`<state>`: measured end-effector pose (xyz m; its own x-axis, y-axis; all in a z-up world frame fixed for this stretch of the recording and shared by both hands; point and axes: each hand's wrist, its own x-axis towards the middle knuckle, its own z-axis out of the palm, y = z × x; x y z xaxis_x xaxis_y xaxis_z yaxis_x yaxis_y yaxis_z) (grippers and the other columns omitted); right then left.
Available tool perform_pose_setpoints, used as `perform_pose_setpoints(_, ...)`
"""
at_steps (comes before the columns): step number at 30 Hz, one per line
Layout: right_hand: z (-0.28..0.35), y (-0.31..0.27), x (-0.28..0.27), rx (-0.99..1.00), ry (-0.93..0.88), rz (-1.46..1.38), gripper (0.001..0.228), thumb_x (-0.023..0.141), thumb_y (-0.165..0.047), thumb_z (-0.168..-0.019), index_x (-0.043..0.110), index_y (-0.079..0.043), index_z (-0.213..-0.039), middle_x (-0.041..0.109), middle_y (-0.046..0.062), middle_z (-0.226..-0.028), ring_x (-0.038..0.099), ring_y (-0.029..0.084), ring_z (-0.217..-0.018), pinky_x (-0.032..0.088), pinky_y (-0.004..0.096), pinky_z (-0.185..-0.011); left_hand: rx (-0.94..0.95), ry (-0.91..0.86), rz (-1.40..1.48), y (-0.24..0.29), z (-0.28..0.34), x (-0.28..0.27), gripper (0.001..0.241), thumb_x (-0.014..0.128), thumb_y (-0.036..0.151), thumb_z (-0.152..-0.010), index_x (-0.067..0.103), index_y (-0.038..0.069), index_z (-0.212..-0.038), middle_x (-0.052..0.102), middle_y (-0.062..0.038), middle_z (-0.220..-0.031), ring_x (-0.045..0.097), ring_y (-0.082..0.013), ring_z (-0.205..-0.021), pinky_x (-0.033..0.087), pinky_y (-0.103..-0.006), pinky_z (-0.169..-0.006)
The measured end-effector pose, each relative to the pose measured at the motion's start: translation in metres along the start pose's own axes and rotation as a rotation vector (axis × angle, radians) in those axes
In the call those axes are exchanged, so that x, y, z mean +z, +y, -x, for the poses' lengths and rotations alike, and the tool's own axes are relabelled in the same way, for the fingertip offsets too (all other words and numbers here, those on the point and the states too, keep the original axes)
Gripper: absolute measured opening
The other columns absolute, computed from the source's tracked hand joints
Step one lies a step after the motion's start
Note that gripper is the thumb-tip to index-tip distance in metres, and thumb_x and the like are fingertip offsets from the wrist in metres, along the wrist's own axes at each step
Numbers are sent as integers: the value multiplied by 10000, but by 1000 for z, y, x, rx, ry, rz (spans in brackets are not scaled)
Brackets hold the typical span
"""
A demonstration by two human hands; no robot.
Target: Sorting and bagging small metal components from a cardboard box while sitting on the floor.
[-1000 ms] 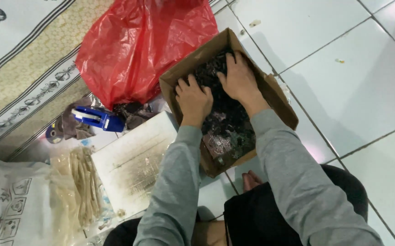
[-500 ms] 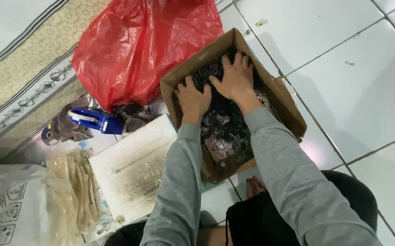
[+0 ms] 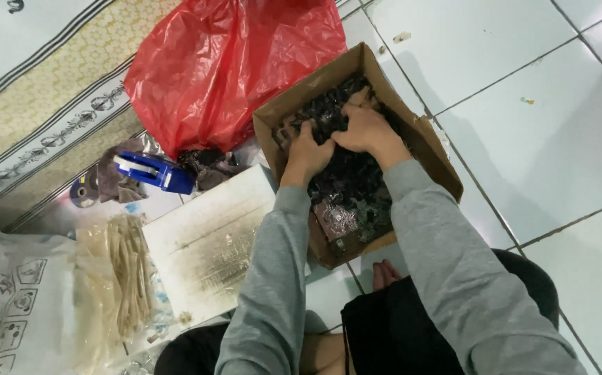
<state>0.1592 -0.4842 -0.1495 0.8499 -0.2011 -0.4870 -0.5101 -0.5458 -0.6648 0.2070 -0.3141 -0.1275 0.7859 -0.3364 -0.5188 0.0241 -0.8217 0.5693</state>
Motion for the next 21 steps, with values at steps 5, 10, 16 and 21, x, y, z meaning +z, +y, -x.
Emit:
perform_pose_setpoints(5, 27, -9, -1, 12, -178, 156, 1012, 609, -732, -827, 431, -64, -1566, 381, 282, -1599, 390, 433, -1468, 392, 556, -1170, -9, -99, 82, 24, 56, -11, 735, 601, 386, -907, 389, 112, -1555, 490, -293, -1486, 488, -399, -1400, 482, -467, -1123)
perform_pose_setpoints(10, 80, -33, -14, 5, -256, 194, 949, 588, -616, -897, 367, -17, -1599, 333, 267, -1643, 326, 419, -1517, 322, 523, -1226, -1, -110, 26, 33, 95, -14, 665, 569, 296, -934, 409, 125, -1556, 465, -292, -1465, 487, -399, -1390, 505, -473, -1120)
perform_pose_setpoints(16, 110, -58, -47, -15, -231, 175, 721, 569, -375, -910, 482, -29, -1536, 453, 276, -1566, 428, 447, -1443, 402, 553, -1179, 177, 189, -215, 24, 80, -17, 237, 557, 127, -832, 729, -23, -900, 669, -230, -756, 680, -267, -744, 592, -349, -625)
perform_pose_setpoints(21, 21, -8, -24, -135, 236, 48, 545, 638, -284, -940, 600, -67, -1439, 561, 253, -1407, 574, 391, -1291, 547, 465, -1017, 113, 172, -263, 22, 36, -25, 628, 520, 167, -971, 361, -35, -1543, 343, -369, -1502, 385, -515, -1383, 495, -567, -1082)
